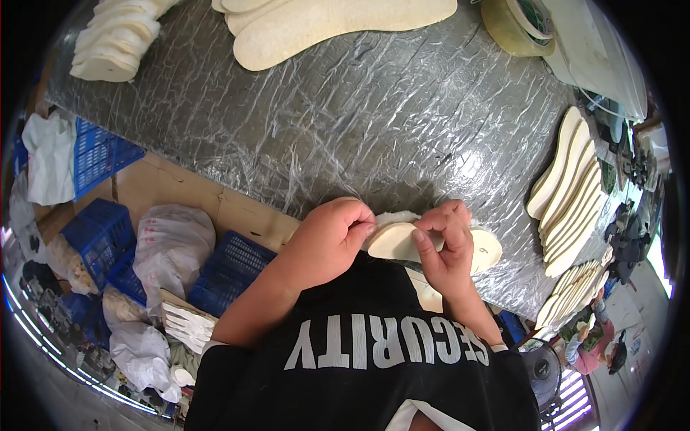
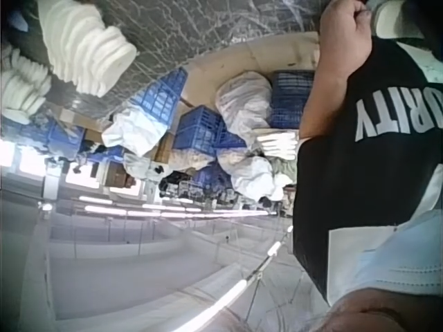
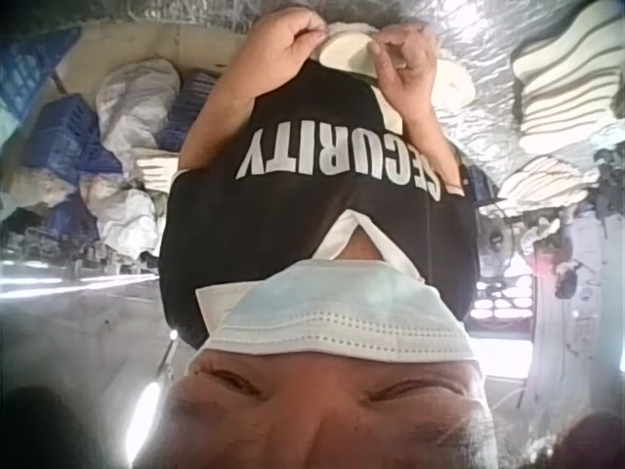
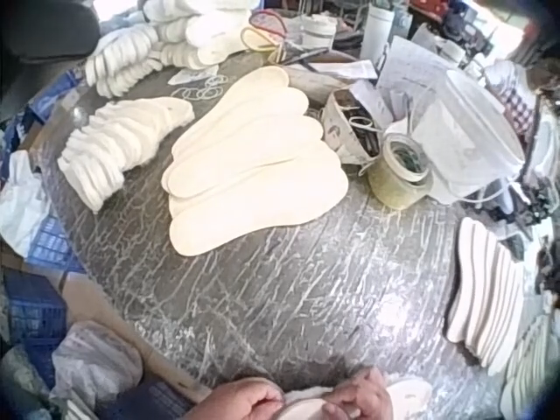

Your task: Assembling shoe insoles by applying fur lining to the footbed and organizing them into stacks.

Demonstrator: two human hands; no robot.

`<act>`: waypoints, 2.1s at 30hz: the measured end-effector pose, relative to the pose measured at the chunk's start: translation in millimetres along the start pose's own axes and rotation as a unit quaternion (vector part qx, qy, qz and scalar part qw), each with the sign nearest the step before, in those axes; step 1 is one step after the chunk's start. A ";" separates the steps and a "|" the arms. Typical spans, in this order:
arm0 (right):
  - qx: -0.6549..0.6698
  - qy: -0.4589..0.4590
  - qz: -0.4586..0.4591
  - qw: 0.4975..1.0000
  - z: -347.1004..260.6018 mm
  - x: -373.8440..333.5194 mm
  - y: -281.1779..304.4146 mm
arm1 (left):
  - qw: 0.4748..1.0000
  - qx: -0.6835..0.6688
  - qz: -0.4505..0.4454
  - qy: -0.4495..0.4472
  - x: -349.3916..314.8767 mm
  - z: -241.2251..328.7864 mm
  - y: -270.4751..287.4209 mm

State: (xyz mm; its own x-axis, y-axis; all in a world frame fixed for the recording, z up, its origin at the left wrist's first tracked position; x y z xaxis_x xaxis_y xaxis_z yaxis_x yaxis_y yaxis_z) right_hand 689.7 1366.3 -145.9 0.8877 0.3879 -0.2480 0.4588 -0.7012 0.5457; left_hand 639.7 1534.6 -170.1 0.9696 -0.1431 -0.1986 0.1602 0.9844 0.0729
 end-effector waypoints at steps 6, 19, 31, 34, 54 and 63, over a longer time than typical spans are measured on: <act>-0.003 0.002 -0.004 1.000 -0.7 0.7 0.4 | 1.000 0.004 -0.001 -0.002 0.7 1.8 0.3; -0.045 0.024 -0.003 0.999 -2.1 4.0 -1.3 | 0.999 -0.006 -0.006 0.041 4.8 5.0 -0.3; -0.101 -0.033 0.025 0.994 -2.4 4.7 8.0 | 0.988 0.124 0.003 -0.090 2.2 31.7 -5.5; -0.092 -0.052 -0.064 0.992 1.6 5.3 12.9 | 0.981 0.144 0.001 -0.128 -0.6 45.8 -4.7; -0.055 0.027 -0.012 0.998 -43.5 -20.9 28.5 | 0.973 0.032 -0.002 -0.230 -7.0 44.7 -10.1; -0.041 0.141 0.053 0.988 -52.8 -47.8 35.7 | 0.966 0.053 -0.001 -0.255 -14.0 80.9 -22.0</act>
State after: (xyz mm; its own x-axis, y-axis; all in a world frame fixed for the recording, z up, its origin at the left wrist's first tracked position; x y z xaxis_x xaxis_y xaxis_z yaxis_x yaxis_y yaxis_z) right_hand 661.7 1354.3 -72.2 0.8794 0.4744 0.0405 0.3493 -0.7006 0.6223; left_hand 637.5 1506.7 -89.9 0.9299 -0.2041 0.3059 0.1545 0.9717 0.1788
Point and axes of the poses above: each hand's wrist, its own x-axis towards the middle knuckle, its own y-axis out of the back of the hand, z = x × y, the point moved 5 cm from there along x, towards the middle knuckle, and after that the axes turned 15 degrees about -y, right-handed, at the moved point
